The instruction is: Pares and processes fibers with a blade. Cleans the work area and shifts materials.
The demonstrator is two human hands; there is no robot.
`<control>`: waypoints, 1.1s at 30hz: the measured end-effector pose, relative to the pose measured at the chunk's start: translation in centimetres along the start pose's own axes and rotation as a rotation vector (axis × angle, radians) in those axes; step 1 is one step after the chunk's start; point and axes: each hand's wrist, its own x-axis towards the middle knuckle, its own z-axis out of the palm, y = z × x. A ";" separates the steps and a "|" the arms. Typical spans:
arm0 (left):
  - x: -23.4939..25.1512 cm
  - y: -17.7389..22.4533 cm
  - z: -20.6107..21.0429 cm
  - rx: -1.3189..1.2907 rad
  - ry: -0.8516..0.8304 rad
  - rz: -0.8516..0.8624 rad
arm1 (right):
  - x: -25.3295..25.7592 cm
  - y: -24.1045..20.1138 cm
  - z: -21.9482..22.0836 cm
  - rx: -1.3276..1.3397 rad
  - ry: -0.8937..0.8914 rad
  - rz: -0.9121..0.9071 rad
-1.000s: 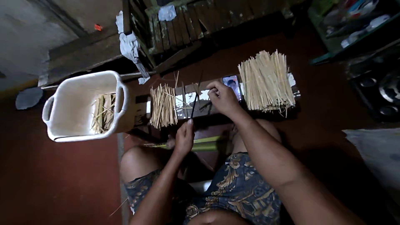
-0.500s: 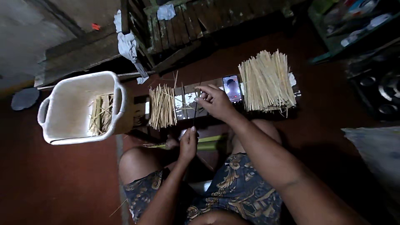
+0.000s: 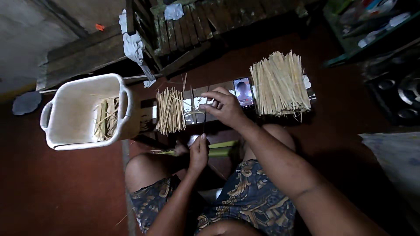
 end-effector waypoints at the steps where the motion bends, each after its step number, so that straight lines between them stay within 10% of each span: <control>1: 0.1 0.5 -0.1 0.001 -0.005 -0.006 | 0.1 0.3 -0.1 -0.009 0.004 0.011; 33: 0.8 -1.6 -1.2 0.228 -0.040 -0.052 | -0.2 1.6 0.2 -0.129 -0.089 0.141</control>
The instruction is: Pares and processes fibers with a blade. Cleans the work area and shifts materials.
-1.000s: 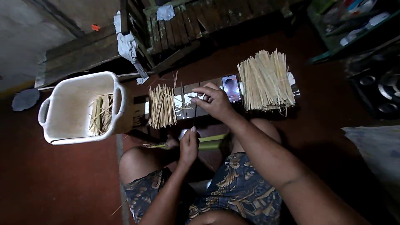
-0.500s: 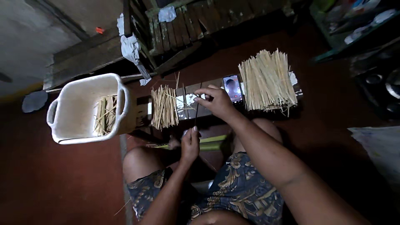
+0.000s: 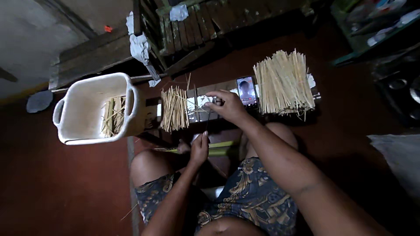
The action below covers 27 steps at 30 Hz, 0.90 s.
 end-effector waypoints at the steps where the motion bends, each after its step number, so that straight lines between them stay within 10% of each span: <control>1: 0.3 0.1 -0.1 -0.004 0.001 0.006 | 0.2 0.0 0.1 -0.005 -0.011 0.021; 27: 0.7 -2.5 1.6 0.017 -0.005 -0.065 | 0.4 1.0 1.8 -0.042 -0.081 0.033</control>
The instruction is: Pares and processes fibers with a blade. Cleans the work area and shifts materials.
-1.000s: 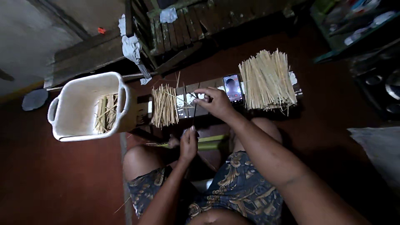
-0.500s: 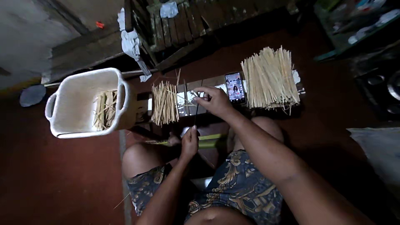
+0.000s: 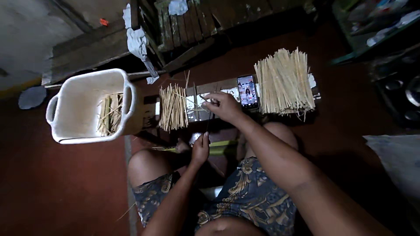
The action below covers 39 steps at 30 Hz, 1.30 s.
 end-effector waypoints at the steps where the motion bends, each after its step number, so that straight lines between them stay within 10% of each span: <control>1: 0.4 0.6 -0.1 -0.001 0.004 0.005 | 0.4 0.1 -0.1 -0.012 -0.001 0.008; 13: 0.4 -1.5 0.0 0.022 -0.044 -0.022 | 0.3 0.8 0.1 -0.027 -0.098 0.146; 21: -0.6 0.0 -0.2 -0.754 -0.286 -0.380 | 0.2 1.1 -0.4 -0.072 -0.025 0.027; 28: -0.6 -0.3 1.3 -0.137 -0.001 -0.110 | -0.4 0.1 -0.5 -0.028 -0.051 -0.029; 35: -0.6 0.7 -0.1 -0.892 -0.342 -0.455 | 0.4 1.0 -1.3 -0.105 0.040 0.043; 39: -0.6 1.5 -0.5 -0.685 -0.254 -0.365 | 0.5 1.0 -1.3 -0.104 0.044 0.063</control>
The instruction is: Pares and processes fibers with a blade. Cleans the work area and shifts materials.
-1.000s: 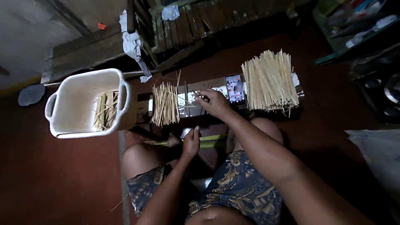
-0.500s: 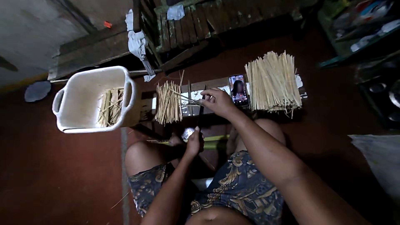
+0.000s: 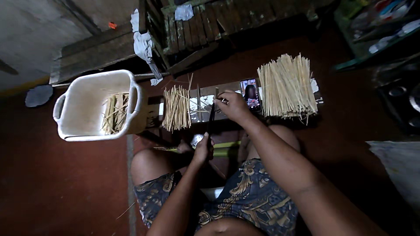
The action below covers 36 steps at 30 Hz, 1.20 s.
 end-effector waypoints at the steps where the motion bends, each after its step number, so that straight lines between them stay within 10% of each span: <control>1: -0.1 0.3 0.4 0.094 0.057 0.063 | -0.1 -0.1 0.0 -0.002 -0.001 -0.008; 8: 2.6 -0.8 -1.7 0.726 0.243 0.286 | -0.6 -0.8 0.5 -0.022 -0.013 -0.067; 15: 2.2 0.5 -2.5 0.266 -0.005 0.060 | 0.0 -0.1 0.0 -0.013 0.041 0.008; 25: 2.5 -5.1 -4.1 0.564 0.150 0.381 | 0.7 0.1 -1.6 0.044 0.165 0.116; 36: 0.7 -0.5 -2.1 0.528 0.206 0.402 | -0.2 0.1 -1.7 -0.005 0.037 0.046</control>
